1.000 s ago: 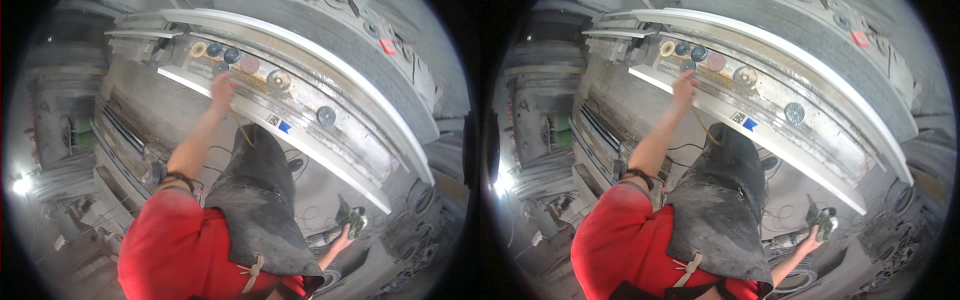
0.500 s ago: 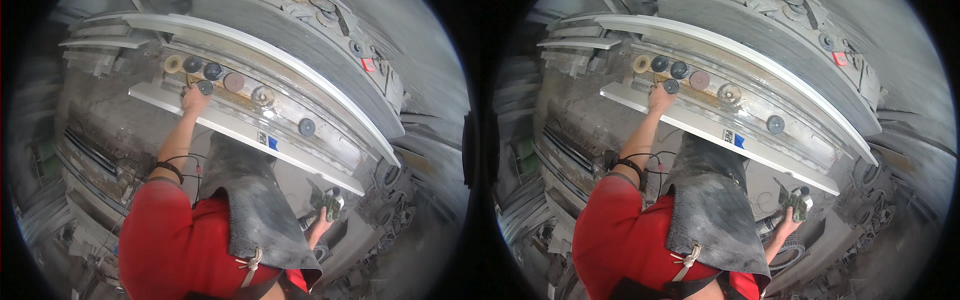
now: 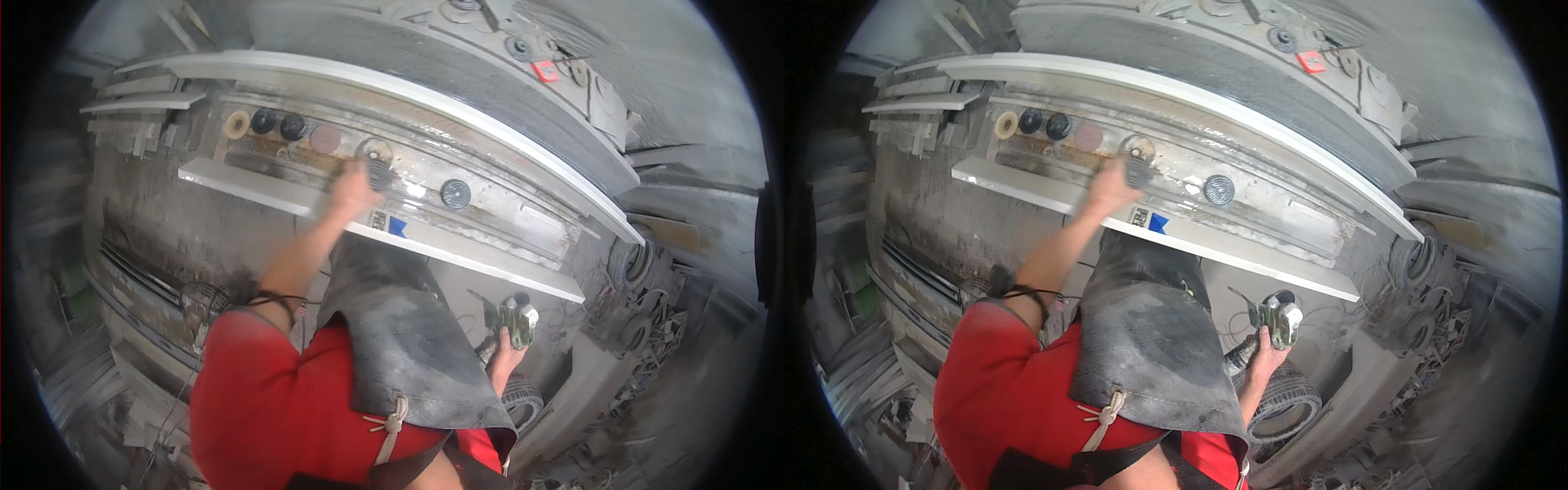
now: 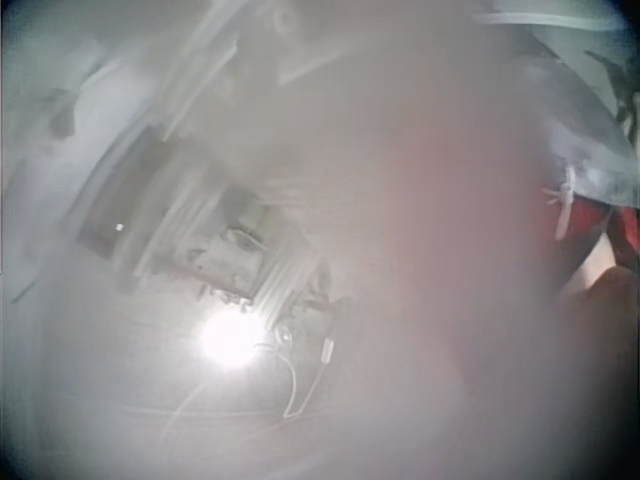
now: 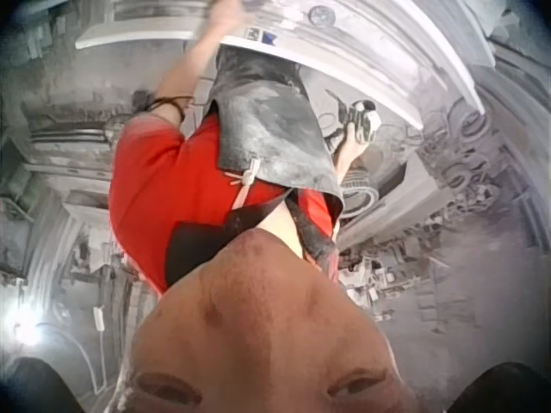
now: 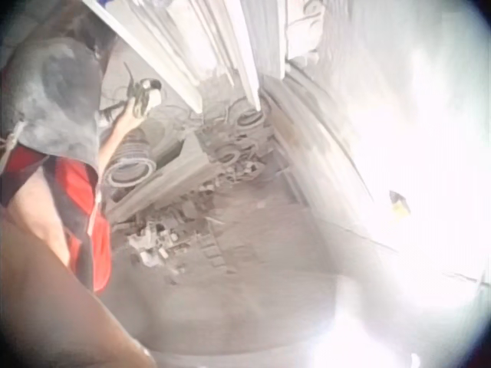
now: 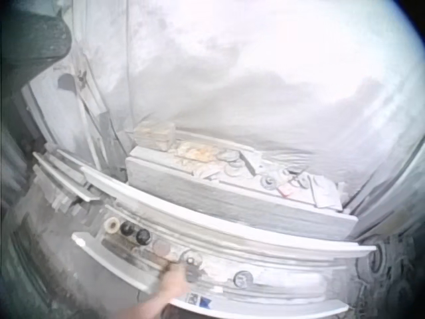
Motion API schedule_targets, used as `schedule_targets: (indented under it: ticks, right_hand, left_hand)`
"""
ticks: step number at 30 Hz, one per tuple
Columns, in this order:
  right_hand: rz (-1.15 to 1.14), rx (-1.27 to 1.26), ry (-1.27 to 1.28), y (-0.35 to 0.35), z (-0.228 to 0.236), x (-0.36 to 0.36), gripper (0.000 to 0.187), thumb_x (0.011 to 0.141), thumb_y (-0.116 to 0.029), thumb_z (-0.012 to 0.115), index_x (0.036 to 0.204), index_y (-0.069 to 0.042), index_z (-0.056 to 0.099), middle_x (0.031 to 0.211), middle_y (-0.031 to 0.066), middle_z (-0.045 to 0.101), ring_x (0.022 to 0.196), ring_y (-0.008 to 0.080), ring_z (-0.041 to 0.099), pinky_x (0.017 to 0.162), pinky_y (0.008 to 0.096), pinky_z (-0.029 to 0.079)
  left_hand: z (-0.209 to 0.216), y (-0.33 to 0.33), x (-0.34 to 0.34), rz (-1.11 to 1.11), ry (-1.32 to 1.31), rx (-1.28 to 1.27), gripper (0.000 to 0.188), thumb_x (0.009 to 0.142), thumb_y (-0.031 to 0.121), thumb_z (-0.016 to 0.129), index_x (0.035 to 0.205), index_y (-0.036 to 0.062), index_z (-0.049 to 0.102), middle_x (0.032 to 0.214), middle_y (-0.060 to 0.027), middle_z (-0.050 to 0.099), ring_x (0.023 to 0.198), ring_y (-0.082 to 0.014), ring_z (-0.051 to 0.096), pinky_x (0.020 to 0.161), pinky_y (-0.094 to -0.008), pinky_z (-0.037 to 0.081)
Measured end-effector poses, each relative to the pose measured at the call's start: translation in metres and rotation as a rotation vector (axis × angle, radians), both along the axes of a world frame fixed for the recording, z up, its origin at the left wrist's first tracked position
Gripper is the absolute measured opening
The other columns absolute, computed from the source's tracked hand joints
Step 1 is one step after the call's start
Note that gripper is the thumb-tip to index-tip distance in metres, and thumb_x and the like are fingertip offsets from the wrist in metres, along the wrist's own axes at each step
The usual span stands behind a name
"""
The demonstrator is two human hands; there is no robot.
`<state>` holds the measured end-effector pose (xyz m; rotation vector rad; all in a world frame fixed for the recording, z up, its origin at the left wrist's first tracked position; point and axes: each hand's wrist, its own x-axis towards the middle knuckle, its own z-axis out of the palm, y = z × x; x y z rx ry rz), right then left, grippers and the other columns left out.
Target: Use an angle grinder to smooth and polish long white profiles.
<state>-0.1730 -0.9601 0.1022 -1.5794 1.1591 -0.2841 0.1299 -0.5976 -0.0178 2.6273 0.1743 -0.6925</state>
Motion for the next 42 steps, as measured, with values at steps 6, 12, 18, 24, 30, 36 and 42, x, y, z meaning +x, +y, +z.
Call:
schedule_targets:
  ticks: [6, 12, 18, 24, 30, 36, 42]
  right_hand:
    - [0.098, -0.058, 0.034, -0.045, -0.003, -0.013, 0.057, 0.087, 0.002, 0.074, 0.137, 0.001, 0.048, 0.120, 0.0109, 0.065, 0.104, 0.0198, 0.064, 0.091, 0.0339, 0.052]
    - [0.095, -0.060, 0.019, -0.080, 0.000, -0.048, 0.051, 0.088, 0.002, 0.072, 0.135, 0.001, 0.052, 0.120, 0.0124, 0.066, 0.101, 0.0226, 0.065, 0.093, 0.0366, 0.052]
    - [0.174, -0.052, 0.146, -0.077, -0.001, -0.023, 0.055, 0.090, -0.004, 0.073, 0.138, 0.002, 0.049, 0.126, 0.0147, 0.062, 0.110, 0.0232, 0.062, 0.095, 0.0367, 0.050]
    - [0.362, -0.139, 0.139, -0.099, -0.010, 0.013, 0.062, 0.089, -0.006, 0.075, 0.142, 0.004, 0.046, 0.133, 0.0151, 0.059, 0.121, 0.0235, 0.057, 0.106, 0.0374, 0.043]
    - [0.321, -0.040, 0.126, -0.089, 0.010, 0.030, 0.055, 0.085, -0.003, 0.075, 0.135, 0.004, 0.051, 0.124, 0.0129, 0.063, 0.109, 0.0210, 0.061, 0.101, 0.0354, 0.046]
    - [0.318, -0.124, 0.124, -0.078, 0.011, 0.018, 0.063, 0.083, -0.002, 0.079, 0.138, 0.004, 0.048, 0.125, 0.0132, 0.063, 0.113, 0.0210, 0.061, 0.102, 0.0349, 0.047]
    - [0.217, -0.100, 0.063, -0.064, 0.016, 0.020, 0.067, 0.080, 0.000, 0.083, 0.138, 0.001, 0.049, 0.124, 0.0103, 0.063, 0.111, 0.0187, 0.061, 0.101, 0.0342, 0.048]
  left_hand:
    - [-0.043, -0.127, 0.002, -0.291, -0.042, 0.002, 0.093, 0.080, 0.028, 0.081, 0.154, 0.0027, 0.031, 0.142, -0.0244, 0.048, 0.105, -0.0357, 0.070, 0.086, -0.0440, 0.059]
    - [-0.036, -0.128, -0.024, -0.064, -0.285, -0.038, 0.087, 0.083, 0.019, 0.078, 0.154, 0.0033, 0.030, 0.125, -0.0220, 0.052, 0.091, -0.0378, 0.070, 0.077, -0.0467, 0.058]
    - [-0.034, -0.061, -0.160, 0.991, -0.582, -0.319, 0.103, 0.078, 0.027, 0.086, 0.157, 0.0015, 0.025, 0.116, -0.0147, 0.054, 0.085, -0.0253, 0.060, 0.073, -0.0383, 0.053]
    - [-0.054, -0.059, -0.150, 1.601, -0.049, -0.923, 0.088, 0.077, 0.033, 0.088, 0.145, 0.0021, 0.041, 0.108, -0.0099, 0.057, 0.080, -0.0188, 0.057, 0.064, -0.0337, 0.054]
    - [-0.097, -0.090, -0.151, 1.604, 0.322, -1.257, 0.040, 0.090, 0.027, 0.077, 0.119, 0.0054, 0.061, 0.117, -0.0105, 0.068, 0.105, -0.0260, 0.068, 0.081, -0.0415, 0.061]
    - [-0.105, -0.102, -0.151, 1.637, 0.359, -1.416, 0.036, 0.090, 0.016, 0.069, 0.120, -0.0006, 0.058, 0.120, -0.0168, 0.065, 0.117, -0.0318, 0.064, 0.099, -0.0498, 0.056]
    - [-0.052, -0.088, -0.135, 1.538, 0.352, -1.377, 0.037, 0.089, 0.010, 0.065, 0.121, -0.0025, 0.054, 0.123, -0.0174, 0.062, 0.116, -0.0339, 0.063, 0.102, -0.0518, 0.054]
